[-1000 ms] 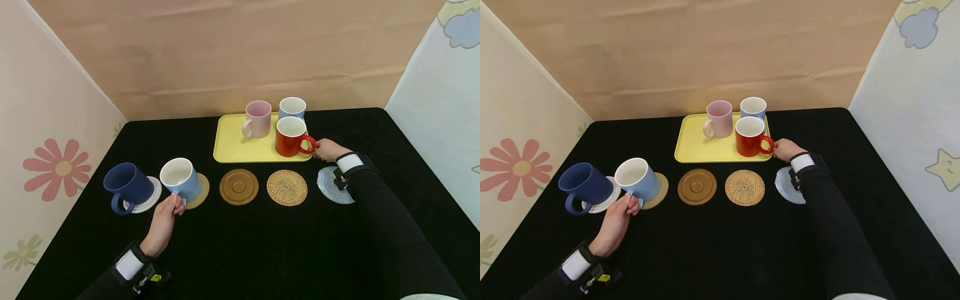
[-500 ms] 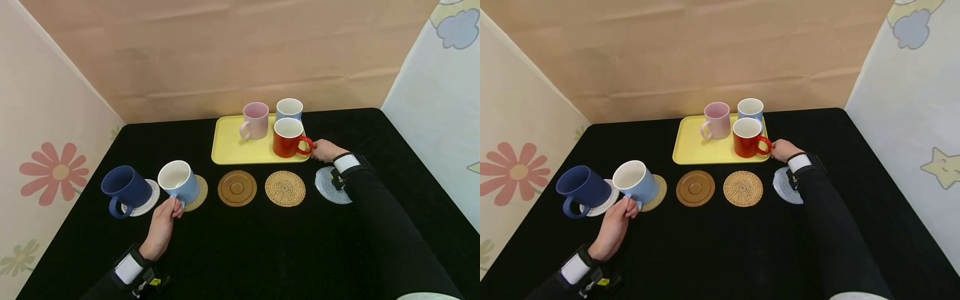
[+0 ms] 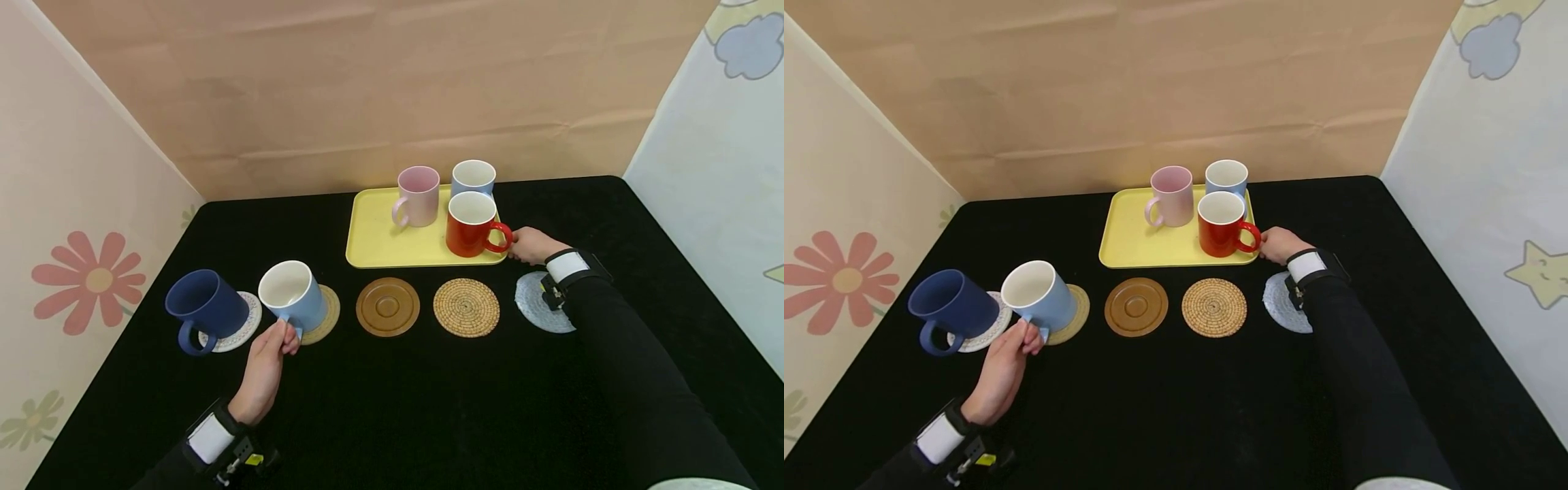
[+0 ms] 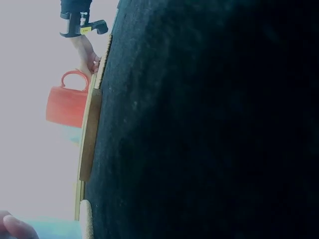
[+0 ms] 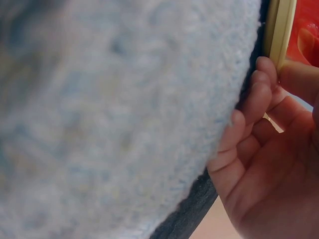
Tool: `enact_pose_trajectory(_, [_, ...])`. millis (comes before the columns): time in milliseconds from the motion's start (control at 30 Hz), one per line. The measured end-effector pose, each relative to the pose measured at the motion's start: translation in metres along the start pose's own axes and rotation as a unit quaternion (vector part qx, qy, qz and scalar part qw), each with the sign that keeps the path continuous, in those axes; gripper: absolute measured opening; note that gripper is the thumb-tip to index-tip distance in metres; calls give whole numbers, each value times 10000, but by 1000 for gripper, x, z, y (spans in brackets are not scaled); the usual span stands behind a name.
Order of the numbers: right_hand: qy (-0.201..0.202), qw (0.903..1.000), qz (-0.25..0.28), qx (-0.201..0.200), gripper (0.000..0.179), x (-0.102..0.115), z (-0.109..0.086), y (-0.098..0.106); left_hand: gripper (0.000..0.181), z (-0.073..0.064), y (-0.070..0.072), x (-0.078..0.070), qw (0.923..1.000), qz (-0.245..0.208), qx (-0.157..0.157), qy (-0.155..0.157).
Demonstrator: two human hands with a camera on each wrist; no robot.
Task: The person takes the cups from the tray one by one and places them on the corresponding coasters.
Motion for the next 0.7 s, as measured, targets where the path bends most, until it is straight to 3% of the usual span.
enact_pose_trajectory(700, [73, 9999, -28, -79, 26, 0, -2, 0, 36, -3, -6, -2, 9991, 90, -402, 111])
Point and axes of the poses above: each hand's wrist, its own z-axis towards the middle knuckle, its own y-axis out of the back of the hand, x = y × z, the point moved 1 cm from there along z, towards the middle knuckle, and after that the axes turned 12 degrees about -z, right-handed, at the moved point
